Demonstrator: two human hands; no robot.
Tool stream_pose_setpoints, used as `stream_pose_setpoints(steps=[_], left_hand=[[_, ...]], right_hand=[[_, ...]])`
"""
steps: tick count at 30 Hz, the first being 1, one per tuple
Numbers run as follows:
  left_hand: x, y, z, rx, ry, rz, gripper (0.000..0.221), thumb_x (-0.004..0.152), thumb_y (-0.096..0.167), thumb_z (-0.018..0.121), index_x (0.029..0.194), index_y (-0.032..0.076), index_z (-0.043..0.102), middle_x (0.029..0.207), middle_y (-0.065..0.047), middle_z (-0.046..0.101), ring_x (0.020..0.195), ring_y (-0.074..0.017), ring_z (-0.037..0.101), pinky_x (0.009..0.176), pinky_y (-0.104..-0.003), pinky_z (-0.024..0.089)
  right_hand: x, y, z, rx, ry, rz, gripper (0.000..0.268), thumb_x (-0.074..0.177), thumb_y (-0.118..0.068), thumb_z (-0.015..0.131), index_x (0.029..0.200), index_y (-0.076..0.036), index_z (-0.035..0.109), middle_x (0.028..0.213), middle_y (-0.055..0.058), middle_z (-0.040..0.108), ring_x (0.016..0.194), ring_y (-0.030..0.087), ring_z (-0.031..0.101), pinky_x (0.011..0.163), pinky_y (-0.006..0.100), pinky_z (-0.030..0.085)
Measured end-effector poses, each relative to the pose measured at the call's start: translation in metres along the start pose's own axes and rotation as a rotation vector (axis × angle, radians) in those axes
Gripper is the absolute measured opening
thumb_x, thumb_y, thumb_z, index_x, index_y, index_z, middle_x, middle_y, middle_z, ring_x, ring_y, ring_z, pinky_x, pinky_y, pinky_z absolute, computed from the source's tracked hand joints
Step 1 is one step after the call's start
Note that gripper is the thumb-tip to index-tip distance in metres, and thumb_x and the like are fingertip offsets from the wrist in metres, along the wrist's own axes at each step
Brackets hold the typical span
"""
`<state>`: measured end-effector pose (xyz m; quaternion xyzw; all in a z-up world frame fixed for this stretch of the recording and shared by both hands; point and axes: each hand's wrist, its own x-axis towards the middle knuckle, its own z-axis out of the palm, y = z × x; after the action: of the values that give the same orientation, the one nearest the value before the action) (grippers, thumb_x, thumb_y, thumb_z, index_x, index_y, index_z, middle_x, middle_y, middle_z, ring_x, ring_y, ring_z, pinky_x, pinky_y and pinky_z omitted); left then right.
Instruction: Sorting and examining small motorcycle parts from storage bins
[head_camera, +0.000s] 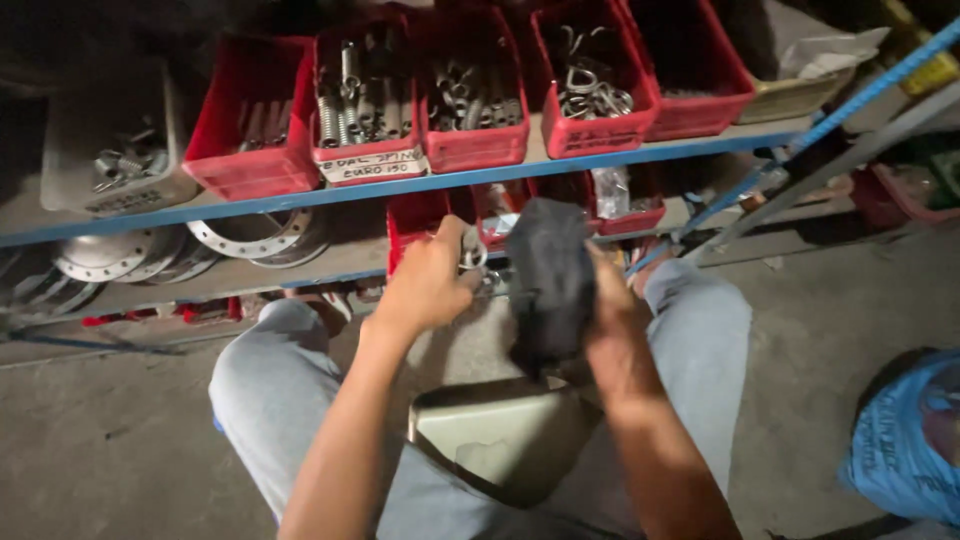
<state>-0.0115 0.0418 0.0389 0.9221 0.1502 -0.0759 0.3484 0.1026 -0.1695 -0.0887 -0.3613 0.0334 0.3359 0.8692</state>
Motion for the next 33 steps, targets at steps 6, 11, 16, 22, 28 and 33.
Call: stream_pose_setpoints(steps=[6,11,16,22,28,33], left_hand=[[-0.019,0.007,-0.001,-0.189,0.312,0.421,0.037,0.082,0.01,0.075,0.118,0.009,0.068,0.094,-0.022,0.077,0.098,-0.0455,0.072,0.091,-0.053,0.055],[-0.008,-0.002,0.015,-0.169,0.439,0.53,0.037,0.078,0.011,0.079,0.114,0.011,0.075,0.095,-0.014,0.078,0.103,-0.0368,0.071,0.099,-0.046,0.049],[0.001,0.0,0.028,-0.15,0.498,0.61,0.041,0.078,0.012,0.079,0.118,0.011,0.074,0.104,-0.01,0.077,0.114,-0.0321,0.065,0.105,-0.047,0.037],[0.006,0.006,0.026,0.129,0.726,0.948,0.024,0.092,0.013,0.066,0.116,0.012,0.072,0.107,-0.005,0.073,0.12,-0.0266,0.06,0.102,-0.045,0.034],[-0.002,0.009,0.018,-0.235,0.735,0.845,0.05,0.08,0.008,0.084,0.126,0.0,0.065,0.118,-0.022,0.069,0.119,-0.0492,0.057,0.105,-0.058,0.042],[0.013,0.005,0.047,-1.132,0.401,-0.039,0.023,0.098,0.018,0.069,0.101,-0.003,0.077,0.079,-0.016,0.074,0.066,-0.0182,0.068,0.059,-0.026,0.059]], right_hand=[[-0.066,-0.003,0.117,-0.961,0.061,-0.293,0.041,0.104,-0.021,0.055,0.134,0.005,0.066,0.12,0.023,0.072,0.11,0.026,0.065,0.106,0.045,0.05],[-0.033,0.013,0.074,-0.762,0.068,-0.251,0.024,0.096,-0.009,0.066,0.117,-0.008,0.077,0.088,0.011,0.075,0.074,0.014,0.067,0.063,0.026,0.062],[-0.041,0.002,0.076,-0.739,0.051,-0.327,0.019,0.091,-0.009,0.069,0.107,-0.009,0.079,0.082,0.006,0.072,0.071,0.011,0.062,0.064,0.029,0.061],[-0.04,0.0,0.068,-0.663,-0.004,-0.318,0.018,0.088,-0.006,0.072,0.105,-0.007,0.078,0.075,0.012,0.071,0.063,0.015,0.067,0.059,0.032,0.063],[-0.047,-0.004,0.075,-0.499,0.033,-0.408,0.015,0.092,-0.011,0.069,0.103,-0.003,0.074,0.066,0.011,0.067,0.056,0.012,0.066,0.05,0.025,0.059],[-0.049,0.016,0.076,-1.045,0.088,-0.695,0.009,0.085,-0.009,0.062,0.087,-0.01,0.07,0.072,0.002,0.053,0.066,0.012,0.046,0.061,0.028,0.043]])
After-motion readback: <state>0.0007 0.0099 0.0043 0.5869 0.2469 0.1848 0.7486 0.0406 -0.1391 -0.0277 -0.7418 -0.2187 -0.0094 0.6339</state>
